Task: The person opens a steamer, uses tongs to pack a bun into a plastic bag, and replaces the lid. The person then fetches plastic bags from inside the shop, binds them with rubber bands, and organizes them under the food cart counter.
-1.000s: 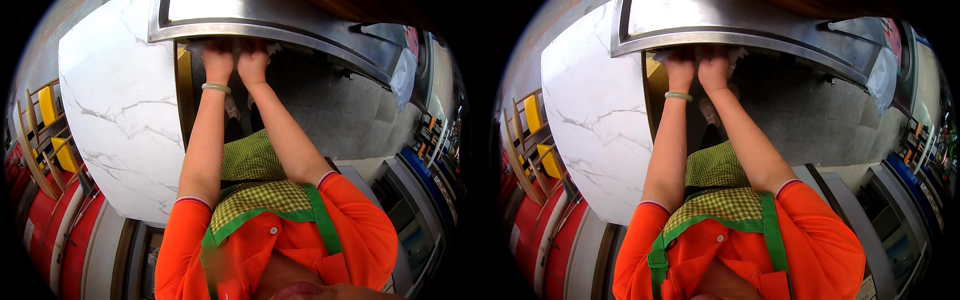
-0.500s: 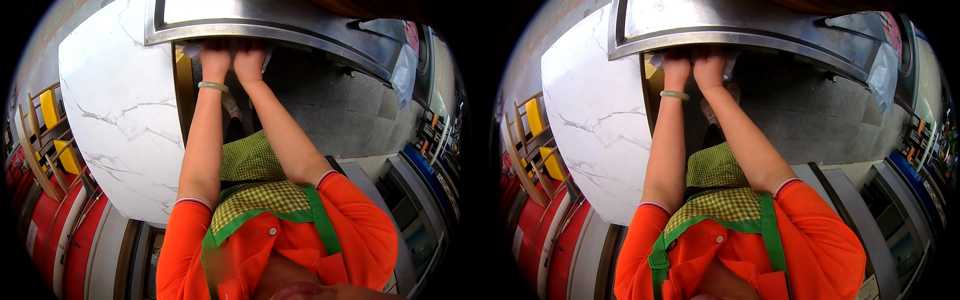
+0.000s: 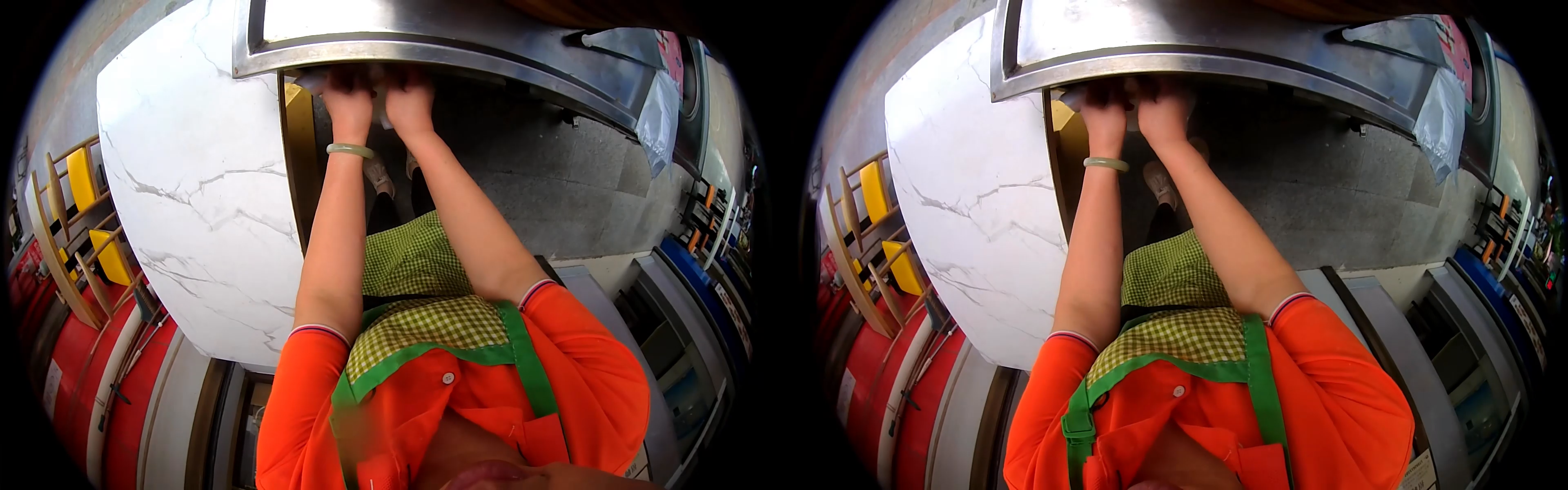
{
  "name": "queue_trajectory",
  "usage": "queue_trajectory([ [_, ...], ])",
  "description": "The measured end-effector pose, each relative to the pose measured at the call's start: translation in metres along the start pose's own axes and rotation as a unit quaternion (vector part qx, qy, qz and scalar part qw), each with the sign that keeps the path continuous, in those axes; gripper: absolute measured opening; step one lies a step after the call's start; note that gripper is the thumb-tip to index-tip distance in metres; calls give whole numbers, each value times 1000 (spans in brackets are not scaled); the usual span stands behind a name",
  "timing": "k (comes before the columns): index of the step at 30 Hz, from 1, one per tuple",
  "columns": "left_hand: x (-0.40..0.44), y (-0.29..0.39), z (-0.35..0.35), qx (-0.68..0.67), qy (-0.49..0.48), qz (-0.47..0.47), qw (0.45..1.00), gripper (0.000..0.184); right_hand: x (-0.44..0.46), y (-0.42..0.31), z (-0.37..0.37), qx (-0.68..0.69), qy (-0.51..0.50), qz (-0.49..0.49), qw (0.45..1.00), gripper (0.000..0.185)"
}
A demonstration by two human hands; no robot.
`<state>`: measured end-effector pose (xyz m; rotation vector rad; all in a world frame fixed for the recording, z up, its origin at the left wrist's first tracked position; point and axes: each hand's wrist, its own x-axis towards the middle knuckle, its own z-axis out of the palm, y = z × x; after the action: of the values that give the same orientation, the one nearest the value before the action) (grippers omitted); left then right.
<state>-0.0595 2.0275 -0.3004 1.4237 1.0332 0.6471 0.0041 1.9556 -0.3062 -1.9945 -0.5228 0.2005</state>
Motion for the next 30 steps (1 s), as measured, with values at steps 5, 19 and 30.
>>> queue_trajectory([
  [5, -3, -20, 3, -66, 16, -23, 997, 13, -2, 0, 5, 14, 23, 21, 999, 15],
  [19, -11, -19, -2, 44, 36, 52, 997, 16, -3, -7, -7, 14, -54, -39, 998, 22],
  [30, 3, -2, -4, 7, -9, 26, 1000, 16, -1, -11, 2, -2, -2, 0, 1000, 16],
])
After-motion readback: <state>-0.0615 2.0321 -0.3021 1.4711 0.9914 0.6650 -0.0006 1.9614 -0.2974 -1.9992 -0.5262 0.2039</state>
